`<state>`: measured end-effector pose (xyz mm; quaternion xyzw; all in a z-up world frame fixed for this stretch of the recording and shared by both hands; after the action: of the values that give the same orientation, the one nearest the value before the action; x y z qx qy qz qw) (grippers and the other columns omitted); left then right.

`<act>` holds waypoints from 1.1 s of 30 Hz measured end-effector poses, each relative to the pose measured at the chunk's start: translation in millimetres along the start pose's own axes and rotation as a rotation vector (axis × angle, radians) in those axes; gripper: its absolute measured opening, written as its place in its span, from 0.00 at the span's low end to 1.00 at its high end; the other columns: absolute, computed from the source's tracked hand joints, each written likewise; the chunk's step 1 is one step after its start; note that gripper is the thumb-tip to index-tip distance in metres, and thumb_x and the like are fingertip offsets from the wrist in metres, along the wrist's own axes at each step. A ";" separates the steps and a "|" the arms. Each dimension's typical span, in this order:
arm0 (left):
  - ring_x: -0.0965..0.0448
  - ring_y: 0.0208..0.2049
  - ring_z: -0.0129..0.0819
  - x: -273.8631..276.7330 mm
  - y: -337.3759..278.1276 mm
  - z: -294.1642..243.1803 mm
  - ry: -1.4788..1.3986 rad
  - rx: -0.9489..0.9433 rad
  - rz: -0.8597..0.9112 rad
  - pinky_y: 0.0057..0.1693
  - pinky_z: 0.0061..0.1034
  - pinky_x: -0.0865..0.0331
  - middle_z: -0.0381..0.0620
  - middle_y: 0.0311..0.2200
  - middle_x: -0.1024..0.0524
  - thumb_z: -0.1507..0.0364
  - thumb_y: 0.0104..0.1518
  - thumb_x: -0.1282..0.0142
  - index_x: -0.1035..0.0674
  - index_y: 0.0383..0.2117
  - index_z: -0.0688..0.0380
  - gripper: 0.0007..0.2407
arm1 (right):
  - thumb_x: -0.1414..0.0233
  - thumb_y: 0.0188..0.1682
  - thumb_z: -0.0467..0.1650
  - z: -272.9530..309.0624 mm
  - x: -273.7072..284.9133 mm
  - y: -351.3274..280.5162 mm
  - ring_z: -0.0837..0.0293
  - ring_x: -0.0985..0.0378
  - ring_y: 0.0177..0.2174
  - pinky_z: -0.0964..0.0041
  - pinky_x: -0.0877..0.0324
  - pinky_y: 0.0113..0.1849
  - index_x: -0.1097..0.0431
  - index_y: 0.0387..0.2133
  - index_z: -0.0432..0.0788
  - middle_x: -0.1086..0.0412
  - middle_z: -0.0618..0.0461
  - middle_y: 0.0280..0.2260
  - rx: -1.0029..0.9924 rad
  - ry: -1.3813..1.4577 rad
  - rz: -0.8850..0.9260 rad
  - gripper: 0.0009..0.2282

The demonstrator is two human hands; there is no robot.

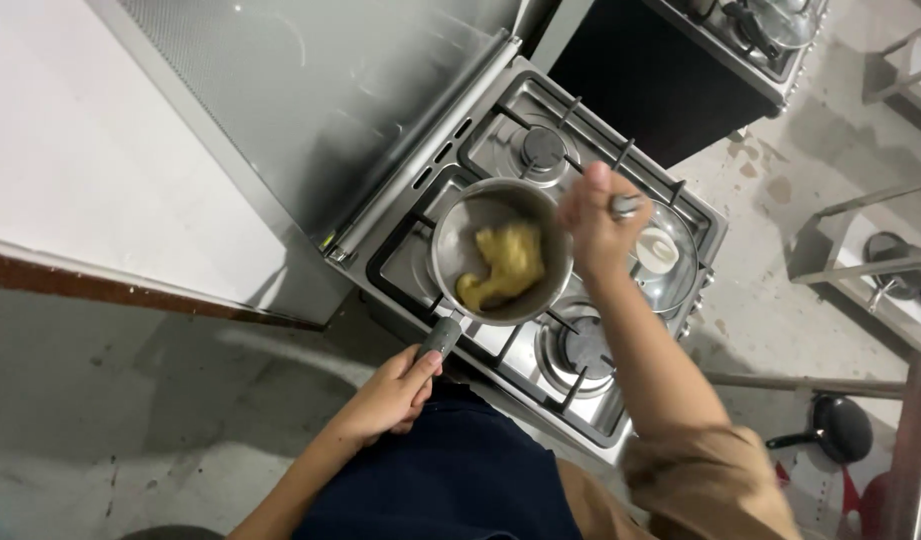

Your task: Whisking a liquid mixture in a pot on a stove and adding flour to thicken it into a dough.

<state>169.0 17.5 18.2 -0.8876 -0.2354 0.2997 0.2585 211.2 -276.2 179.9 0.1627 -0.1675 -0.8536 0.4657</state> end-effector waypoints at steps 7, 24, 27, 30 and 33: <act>0.47 0.09 0.21 -3.5 0.5 -5.1 0.006 -0.001 0.008 0.17 0.19 0.51 0.35 0.14 0.40 0.57 0.67 0.57 0.31 0.35 0.54 0.14 | 0.53 0.64 0.39 -14.4 -14.0 -30.0 0.65 0.49 0.14 0.63 0.51 0.21 0.47 0.16 0.46 0.48 0.60 0.13 -0.067 0.548 -0.324 0.24; 0.45 0.08 0.23 -0.9 7.8 -1.0 -0.012 -0.095 -0.032 0.16 0.23 0.50 0.37 0.13 0.40 0.56 0.68 0.60 0.30 0.35 0.56 0.16 | 0.51 0.59 0.39 -39.5 10.6 -25.0 0.64 0.46 0.11 0.66 0.49 0.16 0.49 0.12 0.45 0.48 0.57 0.10 -0.221 0.377 -0.180 0.24; 0.46 0.08 0.23 -0.7 6.9 3.8 -0.065 -0.083 -0.017 0.15 0.22 0.52 0.37 0.12 0.40 0.56 0.67 0.59 0.30 0.35 0.56 0.15 | 0.52 0.59 0.38 -20.6 11.9 -6.9 0.64 0.45 0.12 0.66 0.50 0.15 0.48 0.12 0.45 0.46 0.56 0.11 -0.287 0.108 -0.080 0.24; 0.46 0.08 0.22 -6.7 8.3 5.0 -0.013 -0.062 -0.002 0.16 0.21 0.50 0.37 0.13 0.40 0.56 0.67 0.59 0.30 0.36 0.55 0.15 | 0.52 0.60 0.39 -7.9 10.2 15.6 0.63 0.44 0.13 0.65 0.48 0.17 0.45 0.14 0.44 0.45 0.56 0.12 -0.089 0.029 -0.195 0.24; 0.45 0.09 0.22 1.8 23.8 24.9 0.038 -0.097 0.007 0.17 0.20 0.49 0.37 0.14 0.39 0.56 0.68 0.59 0.30 0.37 0.55 0.15 | 0.50 0.61 0.38 -8.1 5.1 4.4 0.63 0.46 0.14 0.64 0.49 0.18 0.47 0.15 0.44 0.46 0.55 0.13 0.109 0.260 -0.342 0.24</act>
<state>160.2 8.5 -13.8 -0.9054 -0.2418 0.2721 0.2186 215.4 -283.8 174.1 0.3224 -0.1221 -0.8816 0.3224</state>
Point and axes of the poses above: each hand's wrist, its own y-axis towards the middle knuckle, its own x-axis out of the back of the hand, z = x × y, the point moved 8 cm from there along y, towards the middle knuckle
